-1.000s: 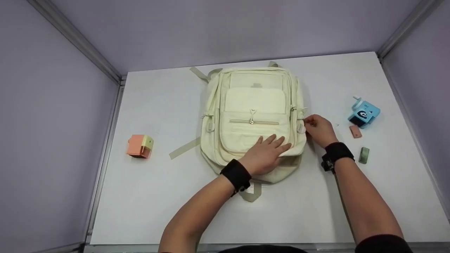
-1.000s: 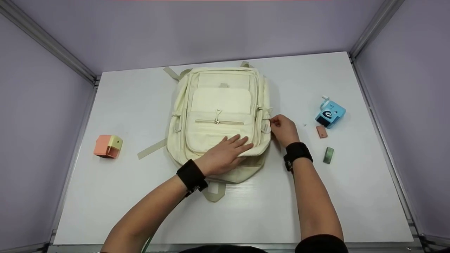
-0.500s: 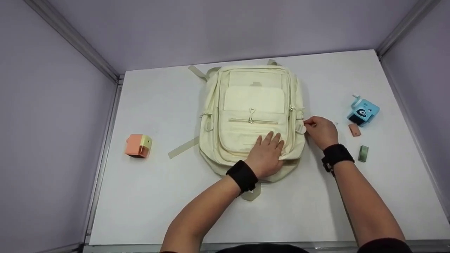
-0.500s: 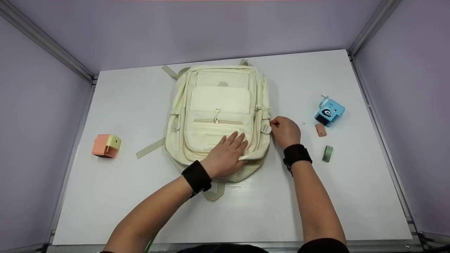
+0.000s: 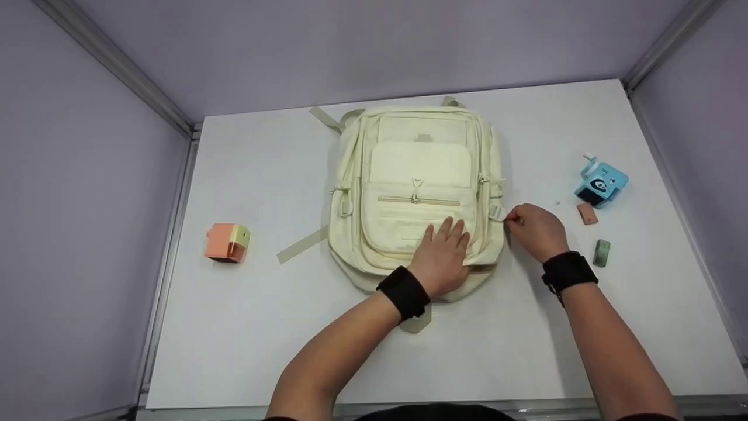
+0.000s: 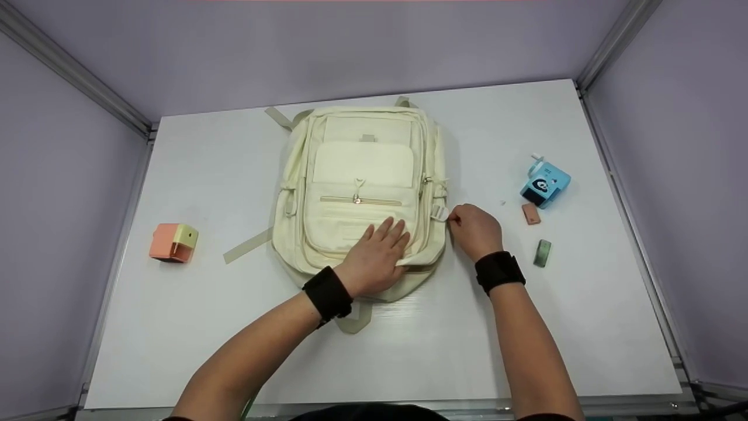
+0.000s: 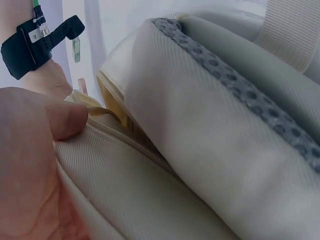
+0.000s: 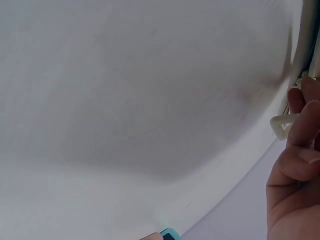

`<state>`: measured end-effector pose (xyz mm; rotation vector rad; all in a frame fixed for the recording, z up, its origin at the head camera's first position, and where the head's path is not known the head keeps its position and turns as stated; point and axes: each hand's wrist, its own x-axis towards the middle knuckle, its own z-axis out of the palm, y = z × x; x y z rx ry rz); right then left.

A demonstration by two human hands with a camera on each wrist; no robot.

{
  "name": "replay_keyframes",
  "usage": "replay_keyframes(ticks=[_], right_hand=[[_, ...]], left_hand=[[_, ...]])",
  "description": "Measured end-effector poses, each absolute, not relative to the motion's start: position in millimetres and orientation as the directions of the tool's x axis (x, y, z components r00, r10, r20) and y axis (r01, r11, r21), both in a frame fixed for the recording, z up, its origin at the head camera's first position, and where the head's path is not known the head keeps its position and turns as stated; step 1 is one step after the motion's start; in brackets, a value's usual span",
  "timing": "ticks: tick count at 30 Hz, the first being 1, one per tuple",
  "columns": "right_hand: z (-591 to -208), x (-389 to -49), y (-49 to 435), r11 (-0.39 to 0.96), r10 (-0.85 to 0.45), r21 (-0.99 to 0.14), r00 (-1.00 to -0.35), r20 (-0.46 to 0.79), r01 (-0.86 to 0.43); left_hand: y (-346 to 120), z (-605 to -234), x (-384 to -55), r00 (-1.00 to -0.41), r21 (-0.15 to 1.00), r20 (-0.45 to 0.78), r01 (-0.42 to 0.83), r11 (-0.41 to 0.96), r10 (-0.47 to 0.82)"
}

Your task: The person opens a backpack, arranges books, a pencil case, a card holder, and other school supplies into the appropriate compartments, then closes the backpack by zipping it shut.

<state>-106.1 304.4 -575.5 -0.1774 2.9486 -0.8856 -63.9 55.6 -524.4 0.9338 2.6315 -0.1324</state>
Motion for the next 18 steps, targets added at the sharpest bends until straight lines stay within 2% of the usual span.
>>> replay_keyframes(ticks=[7,18], right_hand=[[-573,-96,305,0.831,-0.164,-0.542,-0.986,-0.028,-0.123],[-575,-89,300,0.828,-0.15,-0.554,-0.986,-0.068,-0.088]], left_hand=[[56,-526,-64,-0.718,0.031,-0.347,0.634,0.773,0.603],[59,-528,-61,-0.739,0.009,-0.32,0.623,0.782,0.593]])
